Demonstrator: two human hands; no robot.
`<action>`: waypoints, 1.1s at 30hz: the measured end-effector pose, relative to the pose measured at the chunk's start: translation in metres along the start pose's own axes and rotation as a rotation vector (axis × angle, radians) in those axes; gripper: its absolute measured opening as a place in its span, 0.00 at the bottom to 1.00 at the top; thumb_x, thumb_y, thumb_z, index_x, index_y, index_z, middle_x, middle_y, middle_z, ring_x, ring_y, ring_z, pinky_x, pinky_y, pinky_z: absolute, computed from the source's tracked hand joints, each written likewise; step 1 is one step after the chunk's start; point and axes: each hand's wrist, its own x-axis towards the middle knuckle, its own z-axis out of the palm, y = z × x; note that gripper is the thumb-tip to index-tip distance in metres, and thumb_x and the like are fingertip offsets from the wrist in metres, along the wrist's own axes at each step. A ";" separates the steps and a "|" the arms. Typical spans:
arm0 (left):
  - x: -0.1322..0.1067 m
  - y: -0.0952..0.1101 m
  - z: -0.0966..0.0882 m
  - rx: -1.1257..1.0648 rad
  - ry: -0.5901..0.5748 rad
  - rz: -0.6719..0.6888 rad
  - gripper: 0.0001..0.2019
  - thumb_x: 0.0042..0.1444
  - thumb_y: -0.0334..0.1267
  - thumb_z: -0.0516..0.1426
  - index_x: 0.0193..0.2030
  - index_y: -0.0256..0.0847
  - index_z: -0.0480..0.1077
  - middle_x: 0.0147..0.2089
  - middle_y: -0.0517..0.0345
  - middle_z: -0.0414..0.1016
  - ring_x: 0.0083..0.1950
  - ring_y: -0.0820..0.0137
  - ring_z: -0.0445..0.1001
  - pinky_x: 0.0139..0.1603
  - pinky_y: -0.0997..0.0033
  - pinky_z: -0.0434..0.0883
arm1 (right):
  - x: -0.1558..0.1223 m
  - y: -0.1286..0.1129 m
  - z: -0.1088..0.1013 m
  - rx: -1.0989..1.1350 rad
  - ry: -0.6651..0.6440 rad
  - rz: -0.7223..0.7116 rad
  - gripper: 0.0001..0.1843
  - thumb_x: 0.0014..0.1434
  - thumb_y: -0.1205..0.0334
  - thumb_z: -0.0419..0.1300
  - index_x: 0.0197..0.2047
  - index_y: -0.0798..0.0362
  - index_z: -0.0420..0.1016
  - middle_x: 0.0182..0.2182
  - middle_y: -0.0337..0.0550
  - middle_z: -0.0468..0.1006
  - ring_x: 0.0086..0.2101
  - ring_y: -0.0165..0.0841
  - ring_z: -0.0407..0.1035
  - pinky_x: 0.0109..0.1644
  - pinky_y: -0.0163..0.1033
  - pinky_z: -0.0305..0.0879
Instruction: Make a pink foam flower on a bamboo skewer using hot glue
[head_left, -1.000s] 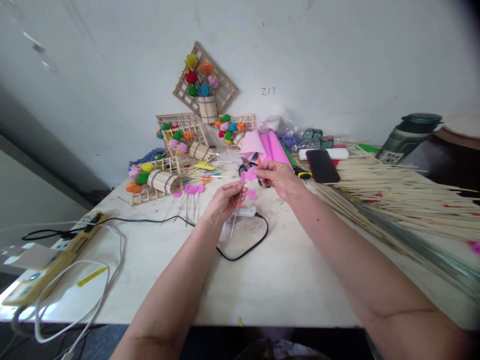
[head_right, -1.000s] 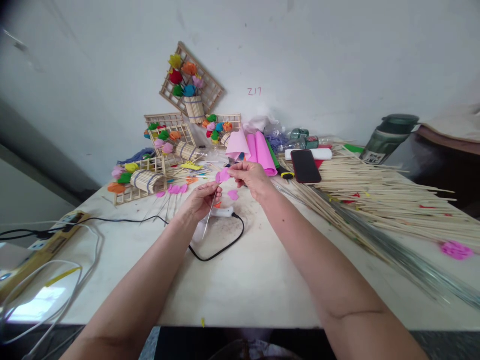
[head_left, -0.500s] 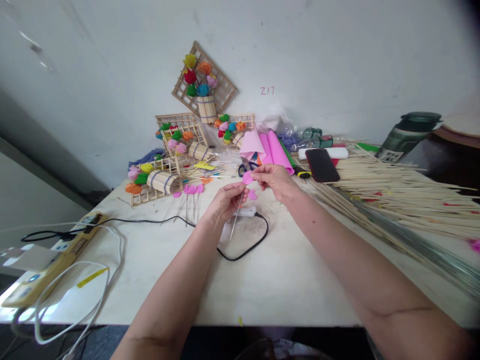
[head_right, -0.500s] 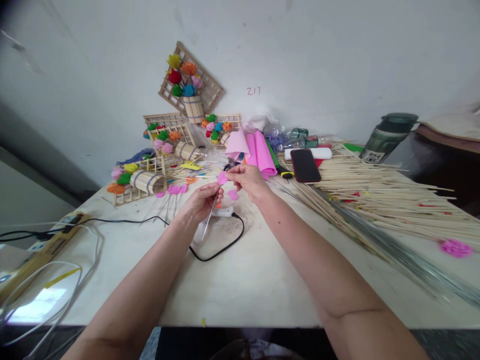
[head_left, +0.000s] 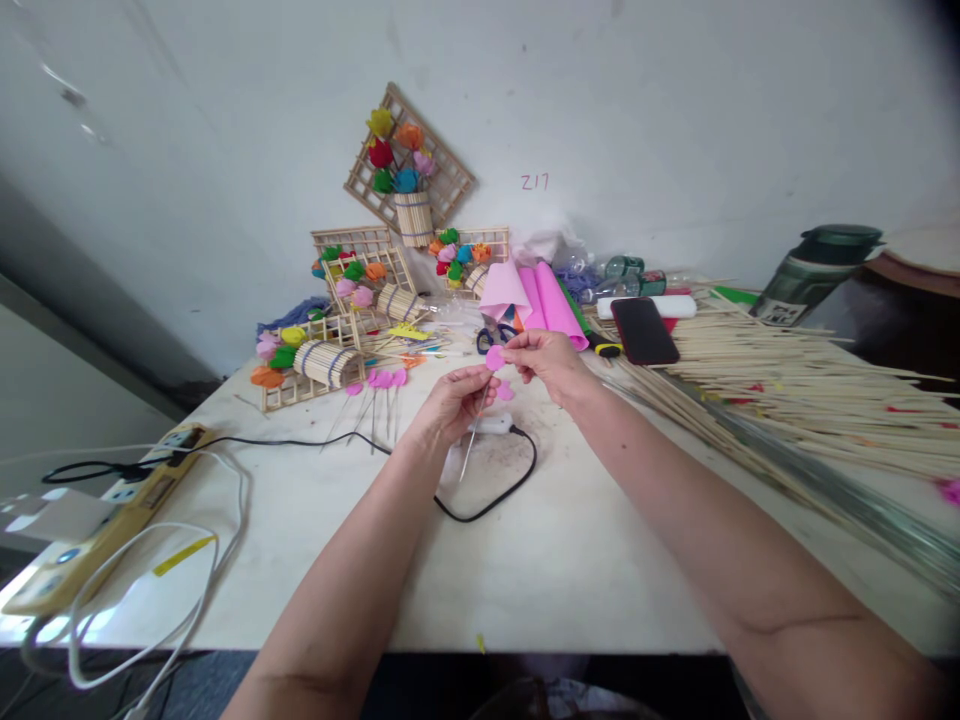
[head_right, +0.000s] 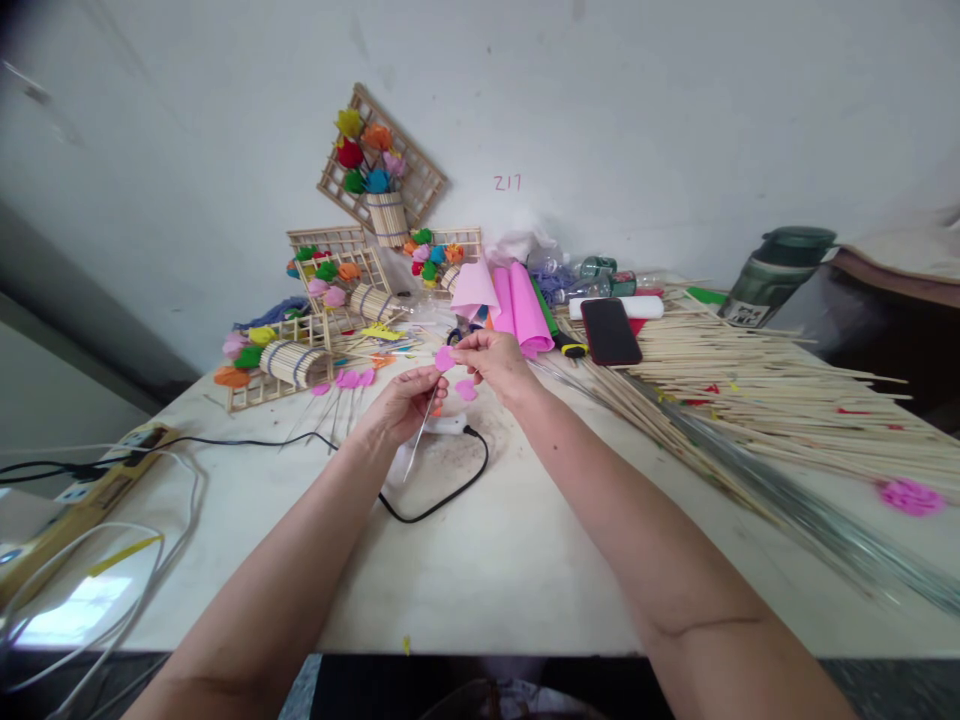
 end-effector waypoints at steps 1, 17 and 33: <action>0.000 0.000 0.000 -0.002 -0.008 0.002 0.04 0.45 0.26 0.59 0.30 0.31 0.71 0.25 0.54 0.73 0.23 0.77 0.71 0.25 0.82 0.69 | 0.000 0.000 0.000 -0.008 0.002 -0.002 0.12 0.36 0.60 0.66 0.23 0.56 0.69 0.14 0.33 0.66 0.16 0.22 0.57 0.16 0.29 0.52; 0.001 -0.001 0.000 0.029 -0.017 0.053 0.05 0.44 0.29 0.61 0.30 0.31 0.72 0.25 0.56 0.73 0.23 0.78 0.70 0.25 0.82 0.68 | -0.003 0.007 0.009 0.035 -0.104 0.150 0.15 0.42 0.52 0.65 0.27 0.56 0.71 0.21 0.39 0.72 0.22 0.27 0.65 0.22 0.31 0.59; 0.001 -0.002 0.000 0.066 -0.054 0.093 0.08 0.41 0.30 0.63 0.31 0.32 0.74 0.24 0.56 0.74 0.24 0.78 0.70 0.26 0.81 0.67 | -0.009 0.009 0.018 0.321 -0.090 0.184 0.11 0.34 0.63 0.67 0.22 0.57 0.70 0.17 0.36 0.71 0.17 0.26 0.63 0.22 0.33 0.60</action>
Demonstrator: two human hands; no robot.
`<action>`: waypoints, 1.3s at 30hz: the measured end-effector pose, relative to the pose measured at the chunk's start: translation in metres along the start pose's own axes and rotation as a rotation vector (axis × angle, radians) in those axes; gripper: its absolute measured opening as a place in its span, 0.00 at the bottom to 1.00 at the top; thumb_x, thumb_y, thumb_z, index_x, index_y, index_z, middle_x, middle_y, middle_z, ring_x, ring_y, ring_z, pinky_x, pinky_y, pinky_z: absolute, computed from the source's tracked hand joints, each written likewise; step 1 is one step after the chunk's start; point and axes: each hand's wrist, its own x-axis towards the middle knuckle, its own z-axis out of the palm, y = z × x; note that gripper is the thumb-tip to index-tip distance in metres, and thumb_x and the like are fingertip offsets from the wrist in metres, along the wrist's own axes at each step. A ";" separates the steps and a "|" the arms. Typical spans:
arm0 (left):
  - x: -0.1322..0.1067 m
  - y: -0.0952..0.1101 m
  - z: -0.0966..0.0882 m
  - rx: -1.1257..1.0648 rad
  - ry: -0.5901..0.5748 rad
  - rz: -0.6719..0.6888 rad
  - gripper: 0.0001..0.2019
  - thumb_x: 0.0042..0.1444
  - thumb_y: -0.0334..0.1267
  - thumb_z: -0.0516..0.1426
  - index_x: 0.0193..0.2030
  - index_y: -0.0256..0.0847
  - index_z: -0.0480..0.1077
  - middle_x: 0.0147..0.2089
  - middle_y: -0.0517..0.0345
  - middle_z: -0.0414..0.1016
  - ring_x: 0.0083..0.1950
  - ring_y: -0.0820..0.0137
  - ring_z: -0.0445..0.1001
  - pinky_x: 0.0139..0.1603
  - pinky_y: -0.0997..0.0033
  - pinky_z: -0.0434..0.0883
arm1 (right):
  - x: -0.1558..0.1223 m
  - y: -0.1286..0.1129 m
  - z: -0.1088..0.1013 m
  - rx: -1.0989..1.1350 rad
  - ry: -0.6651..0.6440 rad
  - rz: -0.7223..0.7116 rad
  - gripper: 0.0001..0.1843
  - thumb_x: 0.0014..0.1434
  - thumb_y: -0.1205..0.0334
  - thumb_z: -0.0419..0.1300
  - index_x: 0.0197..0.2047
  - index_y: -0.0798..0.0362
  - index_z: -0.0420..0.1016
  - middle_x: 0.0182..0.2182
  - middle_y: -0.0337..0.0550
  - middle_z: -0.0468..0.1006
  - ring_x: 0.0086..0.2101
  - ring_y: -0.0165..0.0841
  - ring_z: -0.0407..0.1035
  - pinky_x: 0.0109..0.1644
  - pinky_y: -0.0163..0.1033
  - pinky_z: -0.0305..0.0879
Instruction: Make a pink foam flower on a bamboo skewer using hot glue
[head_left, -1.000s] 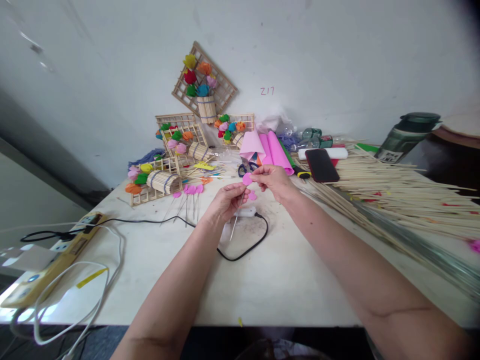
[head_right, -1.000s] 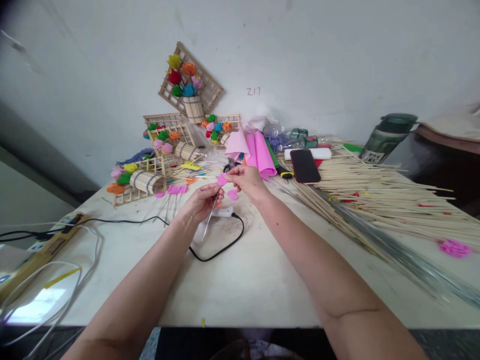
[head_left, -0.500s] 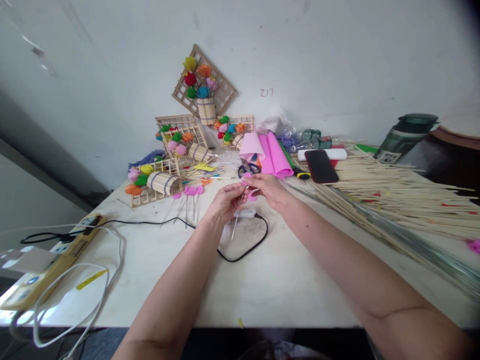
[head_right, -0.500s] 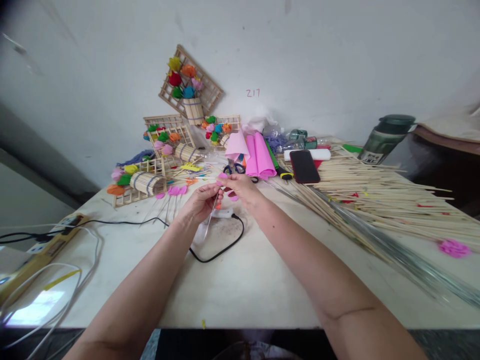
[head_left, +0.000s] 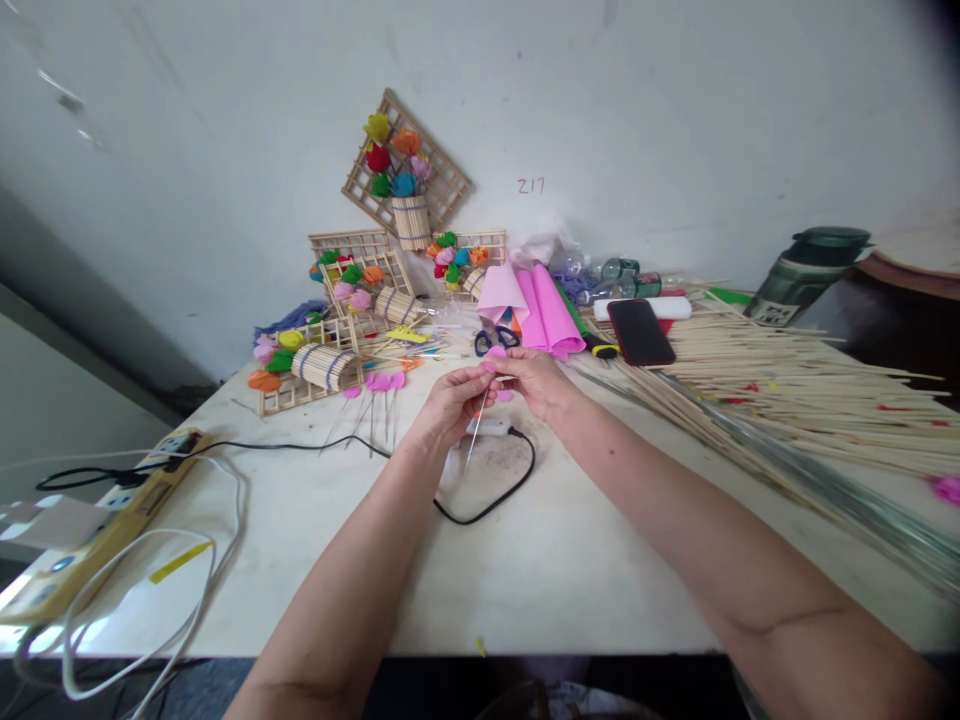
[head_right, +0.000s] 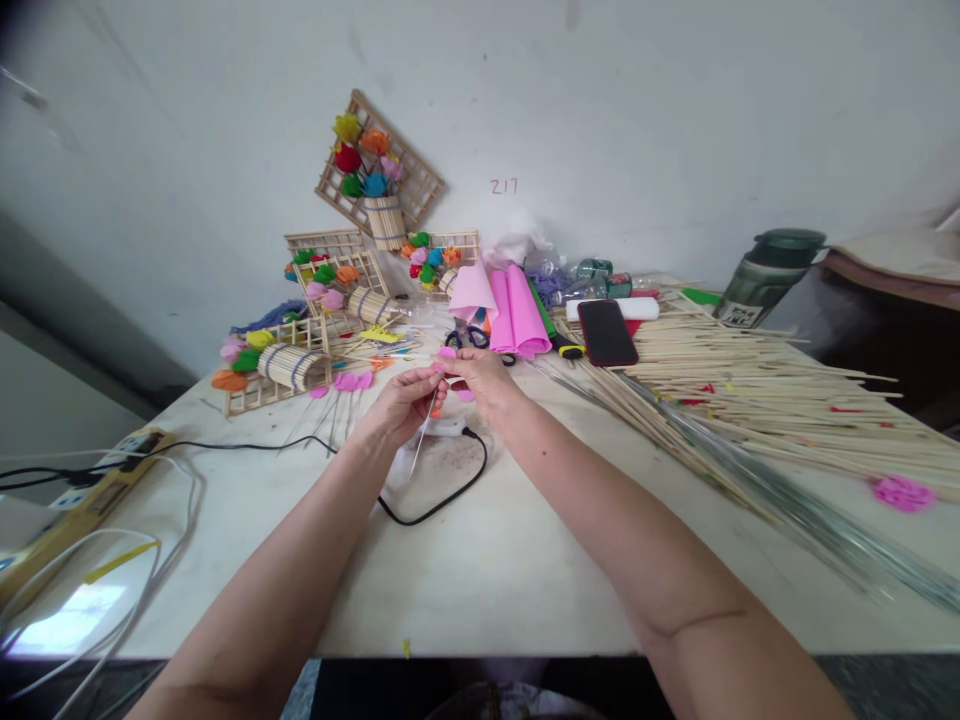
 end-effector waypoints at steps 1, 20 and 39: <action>0.000 0.000 0.000 0.000 0.000 -0.001 0.08 0.41 0.30 0.63 0.31 0.32 0.74 0.24 0.56 0.74 0.24 0.78 0.70 0.26 0.81 0.67 | 0.000 0.000 0.000 0.006 0.000 -0.001 0.11 0.34 0.64 0.67 0.22 0.57 0.70 0.16 0.37 0.71 0.17 0.26 0.63 0.22 0.33 0.59; -0.002 0.000 0.000 0.033 -0.059 -0.060 0.09 0.43 0.33 0.63 0.33 0.32 0.73 0.25 0.55 0.74 0.24 0.77 0.70 0.24 0.79 0.66 | 0.006 -0.002 -0.006 0.041 -0.016 -0.021 0.12 0.34 0.63 0.68 0.21 0.58 0.70 0.19 0.38 0.72 0.19 0.27 0.64 0.24 0.34 0.59; -0.004 0.006 0.002 0.104 0.002 -0.075 0.10 0.42 0.37 0.63 0.31 0.32 0.73 0.24 0.56 0.73 0.21 0.79 0.68 0.21 0.81 0.64 | 0.007 -0.008 -0.011 0.005 0.046 -0.026 0.18 0.49 0.47 0.59 0.27 0.56 0.74 0.24 0.43 0.75 0.23 0.27 0.66 0.24 0.31 0.60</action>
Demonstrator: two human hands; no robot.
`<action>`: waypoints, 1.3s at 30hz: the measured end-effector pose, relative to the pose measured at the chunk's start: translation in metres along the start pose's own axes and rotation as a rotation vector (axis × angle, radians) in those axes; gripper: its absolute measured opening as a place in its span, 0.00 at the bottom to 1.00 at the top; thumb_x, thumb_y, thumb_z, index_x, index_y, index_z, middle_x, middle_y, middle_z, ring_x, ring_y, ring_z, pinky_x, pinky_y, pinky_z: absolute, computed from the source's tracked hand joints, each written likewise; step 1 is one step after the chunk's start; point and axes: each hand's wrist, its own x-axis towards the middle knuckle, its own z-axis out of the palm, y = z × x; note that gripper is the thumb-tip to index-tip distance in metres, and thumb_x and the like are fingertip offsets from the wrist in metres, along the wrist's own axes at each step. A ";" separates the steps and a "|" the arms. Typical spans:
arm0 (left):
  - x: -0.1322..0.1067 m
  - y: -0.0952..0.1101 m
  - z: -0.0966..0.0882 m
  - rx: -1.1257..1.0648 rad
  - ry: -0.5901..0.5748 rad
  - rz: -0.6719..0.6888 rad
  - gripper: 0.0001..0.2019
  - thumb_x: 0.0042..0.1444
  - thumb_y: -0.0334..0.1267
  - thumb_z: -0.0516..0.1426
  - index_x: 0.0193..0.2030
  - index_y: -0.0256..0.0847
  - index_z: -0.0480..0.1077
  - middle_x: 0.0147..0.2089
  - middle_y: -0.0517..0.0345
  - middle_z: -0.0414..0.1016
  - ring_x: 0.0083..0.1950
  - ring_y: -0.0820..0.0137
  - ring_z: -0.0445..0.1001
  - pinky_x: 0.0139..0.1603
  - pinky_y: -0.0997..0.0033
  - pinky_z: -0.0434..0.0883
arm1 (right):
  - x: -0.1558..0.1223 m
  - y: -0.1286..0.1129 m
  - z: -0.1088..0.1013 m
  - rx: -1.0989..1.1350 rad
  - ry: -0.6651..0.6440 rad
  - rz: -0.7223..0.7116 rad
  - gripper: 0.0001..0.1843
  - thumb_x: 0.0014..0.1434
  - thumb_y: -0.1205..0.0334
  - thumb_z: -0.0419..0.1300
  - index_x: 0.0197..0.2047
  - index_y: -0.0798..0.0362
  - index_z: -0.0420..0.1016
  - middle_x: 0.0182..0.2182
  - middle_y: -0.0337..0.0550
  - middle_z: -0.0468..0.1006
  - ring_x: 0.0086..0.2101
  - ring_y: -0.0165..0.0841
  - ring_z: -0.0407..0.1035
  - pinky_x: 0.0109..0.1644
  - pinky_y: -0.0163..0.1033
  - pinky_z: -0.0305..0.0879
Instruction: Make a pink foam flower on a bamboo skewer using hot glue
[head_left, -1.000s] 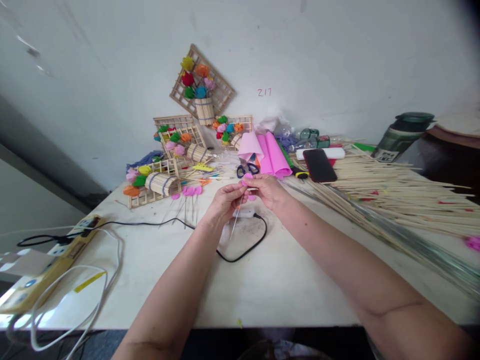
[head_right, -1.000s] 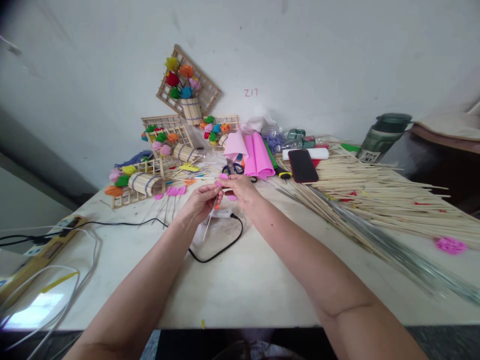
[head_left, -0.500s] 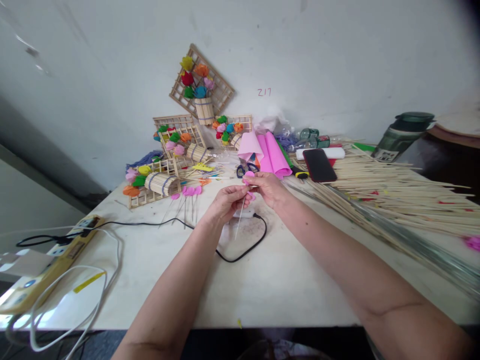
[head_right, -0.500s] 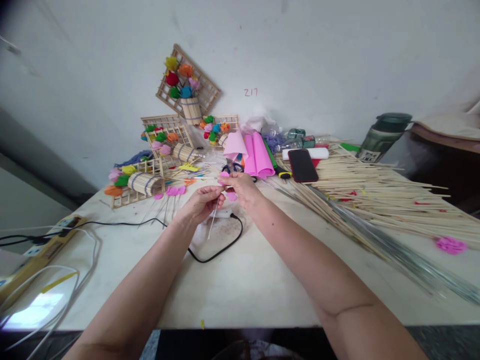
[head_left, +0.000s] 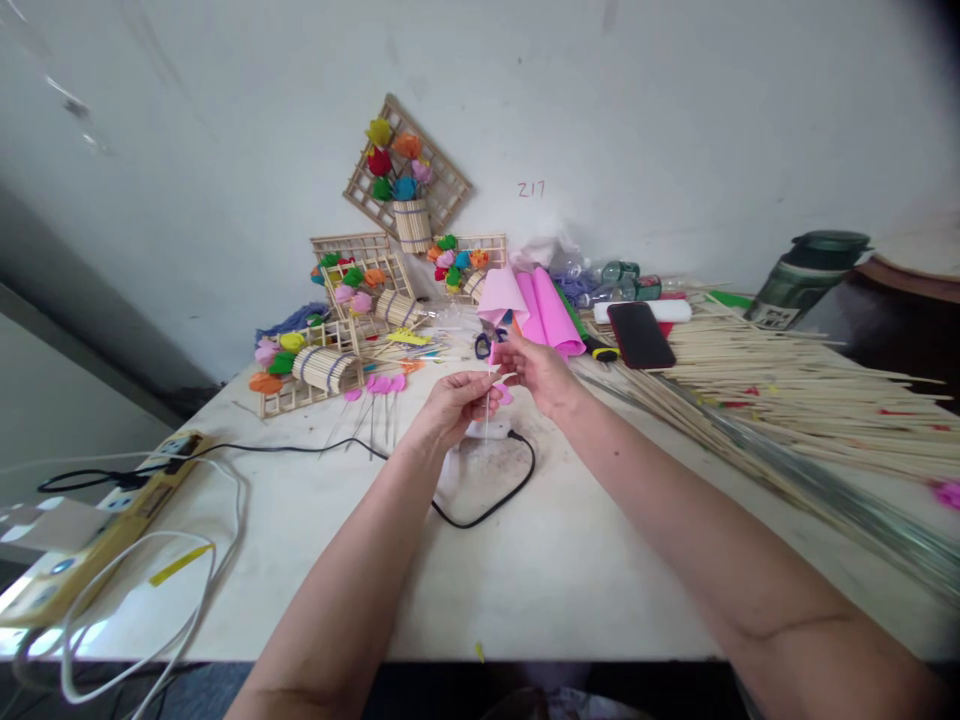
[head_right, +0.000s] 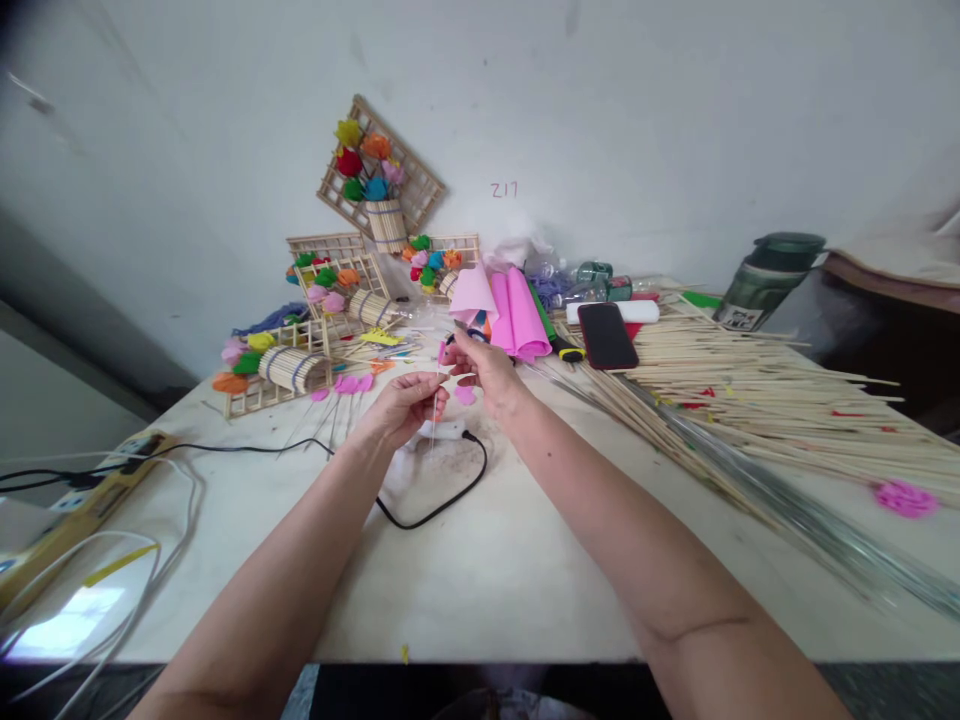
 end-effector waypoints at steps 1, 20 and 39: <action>0.000 0.001 0.000 0.004 0.014 0.009 0.10 0.42 0.37 0.63 0.31 0.32 0.73 0.24 0.56 0.73 0.21 0.79 0.69 0.22 0.81 0.65 | 0.000 -0.001 0.000 0.001 0.016 0.013 0.19 0.50 0.47 0.58 0.27 0.56 0.74 0.24 0.43 0.75 0.23 0.27 0.66 0.23 0.31 0.59; 0.000 -0.002 0.006 0.277 0.152 0.064 0.15 0.38 0.45 0.64 0.28 0.34 0.72 0.24 0.54 0.74 0.21 0.76 0.68 0.23 0.77 0.65 | -0.002 0.003 0.003 -0.171 0.056 -0.094 0.12 0.36 0.56 0.67 0.22 0.55 0.73 0.19 0.37 0.72 0.21 0.25 0.62 0.25 0.32 0.55; 0.000 -0.003 0.004 0.322 0.099 0.044 0.14 0.41 0.46 0.62 0.27 0.35 0.72 0.25 0.53 0.74 0.22 0.76 0.68 0.23 0.77 0.64 | 0.000 0.006 -0.001 -0.152 -0.035 -0.070 0.13 0.40 0.55 0.65 0.27 0.55 0.75 0.25 0.42 0.77 0.22 0.26 0.66 0.24 0.32 0.57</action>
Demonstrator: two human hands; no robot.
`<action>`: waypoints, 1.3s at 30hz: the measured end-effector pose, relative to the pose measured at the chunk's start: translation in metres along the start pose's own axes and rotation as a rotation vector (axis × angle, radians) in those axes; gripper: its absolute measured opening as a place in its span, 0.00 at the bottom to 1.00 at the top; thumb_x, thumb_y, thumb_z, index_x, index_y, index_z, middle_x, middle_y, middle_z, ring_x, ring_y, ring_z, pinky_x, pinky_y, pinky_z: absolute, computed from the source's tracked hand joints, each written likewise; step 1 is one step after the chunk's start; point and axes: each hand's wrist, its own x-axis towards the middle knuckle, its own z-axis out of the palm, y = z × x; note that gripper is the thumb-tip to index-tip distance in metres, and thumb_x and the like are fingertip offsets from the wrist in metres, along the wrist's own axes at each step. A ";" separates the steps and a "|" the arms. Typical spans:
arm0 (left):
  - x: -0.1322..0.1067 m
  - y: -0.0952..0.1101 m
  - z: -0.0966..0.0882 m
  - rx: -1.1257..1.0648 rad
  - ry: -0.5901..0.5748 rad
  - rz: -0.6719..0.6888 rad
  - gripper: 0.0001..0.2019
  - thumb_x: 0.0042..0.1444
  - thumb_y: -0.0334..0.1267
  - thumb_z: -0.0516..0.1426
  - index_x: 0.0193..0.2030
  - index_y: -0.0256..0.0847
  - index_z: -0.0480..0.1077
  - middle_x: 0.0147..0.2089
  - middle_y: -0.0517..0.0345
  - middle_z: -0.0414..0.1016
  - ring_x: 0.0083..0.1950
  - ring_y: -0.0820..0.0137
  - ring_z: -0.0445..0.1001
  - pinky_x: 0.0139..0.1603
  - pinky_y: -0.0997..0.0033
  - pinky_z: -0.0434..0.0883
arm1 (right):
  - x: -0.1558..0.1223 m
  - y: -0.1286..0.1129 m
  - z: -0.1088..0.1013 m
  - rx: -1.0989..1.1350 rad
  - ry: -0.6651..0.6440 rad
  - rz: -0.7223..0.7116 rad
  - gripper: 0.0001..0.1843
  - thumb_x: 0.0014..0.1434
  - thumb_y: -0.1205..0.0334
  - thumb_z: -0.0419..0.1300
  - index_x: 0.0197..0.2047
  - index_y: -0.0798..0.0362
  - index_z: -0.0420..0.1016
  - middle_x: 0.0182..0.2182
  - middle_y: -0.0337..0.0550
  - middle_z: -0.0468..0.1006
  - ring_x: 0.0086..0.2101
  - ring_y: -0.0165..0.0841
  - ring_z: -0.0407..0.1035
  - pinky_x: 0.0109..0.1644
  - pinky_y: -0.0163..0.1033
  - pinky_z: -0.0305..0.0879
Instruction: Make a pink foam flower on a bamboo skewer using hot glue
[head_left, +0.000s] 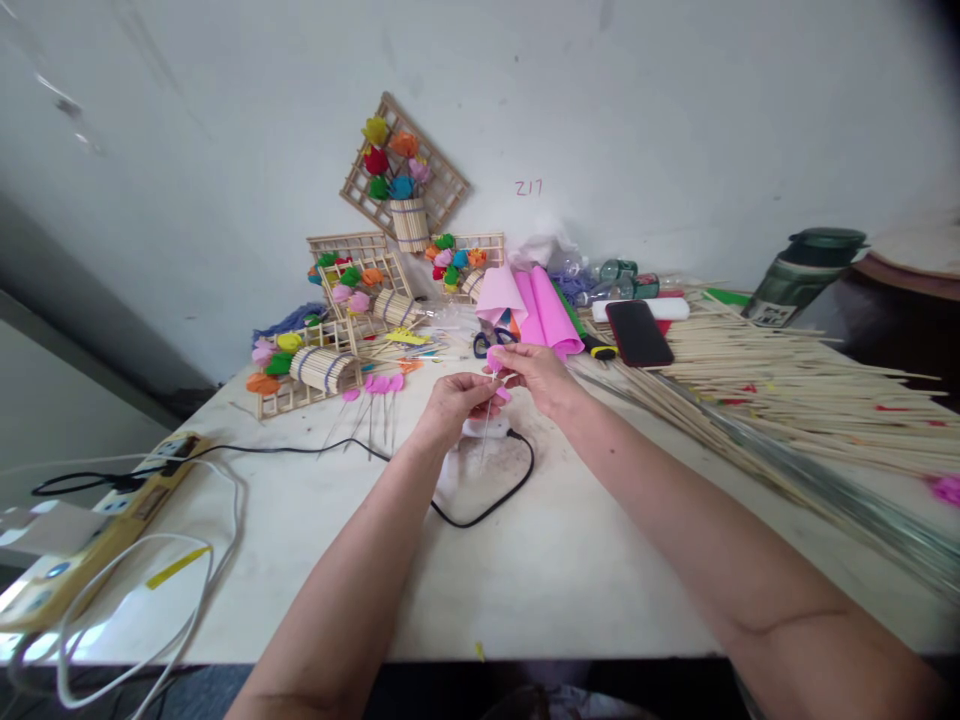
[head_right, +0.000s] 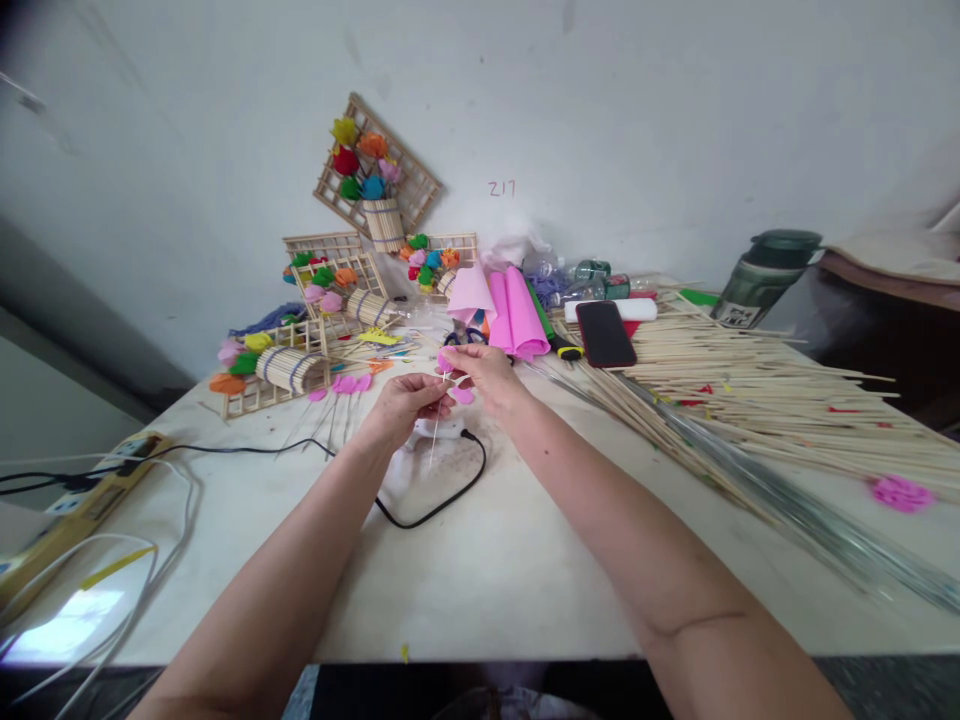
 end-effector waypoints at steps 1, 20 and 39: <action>0.000 0.000 0.000 0.001 0.004 0.001 0.15 0.40 0.47 0.62 0.26 0.35 0.72 0.25 0.54 0.74 0.22 0.76 0.68 0.23 0.77 0.64 | 0.000 0.000 0.000 -0.002 -0.015 0.003 0.13 0.40 0.55 0.65 0.27 0.56 0.75 0.25 0.43 0.77 0.22 0.27 0.66 0.25 0.32 0.57; -0.001 0.002 0.003 -0.026 0.033 -0.003 0.13 0.40 0.44 0.63 0.23 0.35 0.70 0.23 0.54 0.73 0.21 0.76 0.67 0.22 0.77 0.61 | 0.000 0.004 -0.001 0.051 -0.048 -0.023 0.11 0.38 0.58 0.67 0.22 0.56 0.74 0.22 0.43 0.77 0.23 0.27 0.67 0.30 0.34 0.60; 0.000 0.000 0.001 -0.068 -0.034 -0.003 0.13 0.40 0.44 0.63 0.25 0.35 0.71 0.24 0.54 0.73 0.21 0.76 0.68 0.23 0.77 0.62 | -0.001 -0.002 0.000 0.057 -0.026 -0.023 0.14 0.38 0.55 0.67 0.26 0.56 0.75 0.23 0.43 0.77 0.21 0.28 0.66 0.26 0.34 0.59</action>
